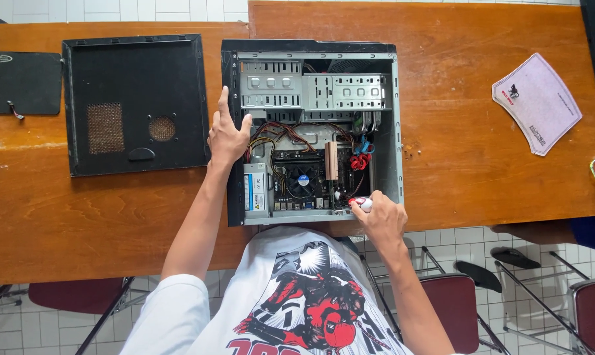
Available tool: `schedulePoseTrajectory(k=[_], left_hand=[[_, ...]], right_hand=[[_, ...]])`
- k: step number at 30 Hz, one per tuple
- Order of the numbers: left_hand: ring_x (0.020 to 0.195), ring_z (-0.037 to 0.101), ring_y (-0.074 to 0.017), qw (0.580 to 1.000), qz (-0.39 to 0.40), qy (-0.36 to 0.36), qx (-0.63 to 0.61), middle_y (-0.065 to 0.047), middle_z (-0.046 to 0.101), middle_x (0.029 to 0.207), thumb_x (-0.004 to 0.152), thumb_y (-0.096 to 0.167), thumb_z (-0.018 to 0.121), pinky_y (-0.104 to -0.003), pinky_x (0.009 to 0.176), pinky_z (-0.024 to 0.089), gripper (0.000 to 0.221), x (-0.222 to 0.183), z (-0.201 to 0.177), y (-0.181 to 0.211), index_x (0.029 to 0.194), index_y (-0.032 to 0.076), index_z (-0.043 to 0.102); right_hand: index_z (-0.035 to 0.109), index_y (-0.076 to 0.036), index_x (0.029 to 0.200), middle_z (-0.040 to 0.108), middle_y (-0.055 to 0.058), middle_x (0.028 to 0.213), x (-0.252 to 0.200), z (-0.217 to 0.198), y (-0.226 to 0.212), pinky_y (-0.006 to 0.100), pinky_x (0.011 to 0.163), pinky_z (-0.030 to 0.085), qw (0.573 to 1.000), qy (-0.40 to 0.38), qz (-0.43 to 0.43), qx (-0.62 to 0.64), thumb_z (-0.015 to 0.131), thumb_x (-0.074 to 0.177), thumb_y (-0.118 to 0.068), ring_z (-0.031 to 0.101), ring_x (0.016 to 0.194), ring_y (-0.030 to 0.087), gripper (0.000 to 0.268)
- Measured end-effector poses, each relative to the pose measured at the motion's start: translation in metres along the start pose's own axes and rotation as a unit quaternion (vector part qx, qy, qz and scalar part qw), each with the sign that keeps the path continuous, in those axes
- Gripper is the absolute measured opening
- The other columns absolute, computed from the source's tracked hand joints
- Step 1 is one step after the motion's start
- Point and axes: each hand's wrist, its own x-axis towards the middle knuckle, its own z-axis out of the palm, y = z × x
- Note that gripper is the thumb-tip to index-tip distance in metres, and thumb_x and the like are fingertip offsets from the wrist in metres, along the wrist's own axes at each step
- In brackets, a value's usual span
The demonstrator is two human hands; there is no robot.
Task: The person is assembling or repairing a desktop computer, connecting internal cables and securing components with a screwdriver.
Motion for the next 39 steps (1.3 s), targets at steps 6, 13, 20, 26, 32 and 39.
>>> schedulePoseTrajectory(k=[6,13,20,26,32,39], left_hand=[[0.114,0.062,-0.0553,1.0,-0.002,-0.003,0.005,-0.026,0.059,0.125,0.098,0.045,0.059,-0.067,0.094,0.047,0.077,0.0,-0.002,0.002,0.163,0.034,0.018],[0.115,0.062,-0.0549,1.0,0.0,-0.005,0.003,-0.026,0.06,0.126,0.099,0.044,0.058,-0.066,0.095,0.048,0.076,-0.002,-0.003,0.002,0.163,0.034,0.018],[0.114,0.062,-0.0565,1.0,0.004,0.002,0.003,-0.027,0.059,0.125,0.1,0.044,0.058,-0.067,0.094,0.047,0.075,-0.004,-0.002,0.002,0.163,0.034,0.018],[0.113,0.061,-0.0575,1.0,-0.004,0.0,0.007,-0.028,0.059,0.125,0.1,0.043,0.058,-0.068,0.094,0.047,0.075,-0.004,-0.002,0.003,0.162,0.034,0.018],[0.113,0.063,-0.0563,1.0,0.001,0.007,0.012,-0.027,0.06,0.123,0.1,0.044,0.059,-0.066,0.095,0.048,0.075,-0.002,0.002,0.001,0.162,0.035,0.018],[0.113,0.063,-0.0559,1.0,-0.002,0.011,0.02,-0.028,0.061,0.124,0.099,0.043,0.059,-0.067,0.095,0.048,0.075,-0.001,0.004,0.002,0.162,0.034,0.019]], right_hand=[[0.067,-0.01,0.085,0.068,0.008,0.067,0.002,-0.001,0.0,0.043,0.068,0.053,1.0,0.001,-0.002,-0.001,0.069,0.088,-0.066,0.073,0.067,0.031,0.055],[0.067,-0.01,0.087,0.069,0.009,0.068,0.001,-0.004,-0.002,0.044,0.068,0.054,1.0,-0.016,0.002,-0.003,0.068,0.088,-0.066,0.073,0.068,0.031,0.056],[0.063,-0.013,0.079,0.063,0.006,0.062,0.001,0.0,-0.001,0.042,0.062,0.052,0.992,0.044,-0.084,-0.083,0.061,0.091,-0.069,0.069,0.061,0.028,0.057],[0.062,-0.021,0.088,0.062,0.0,0.069,0.0,0.0,-0.006,0.038,0.066,0.052,0.966,0.065,-0.186,-0.166,0.053,0.092,-0.063,0.069,0.069,0.02,0.043],[0.063,-0.017,0.088,0.065,0.003,0.067,0.007,0.009,0.004,0.04,0.069,0.052,0.981,0.043,-0.147,-0.116,0.055,0.095,-0.062,0.07,0.065,0.024,0.046],[0.064,-0.015,0.088,0.068,0.005,0.065,0.014,-0.001,0.019,0.04,0.067,0.051,0.986,-0.003,-0.111,-0.124,0.051,0.099,-0.063,0.071,0.061,0.025,0.051]])
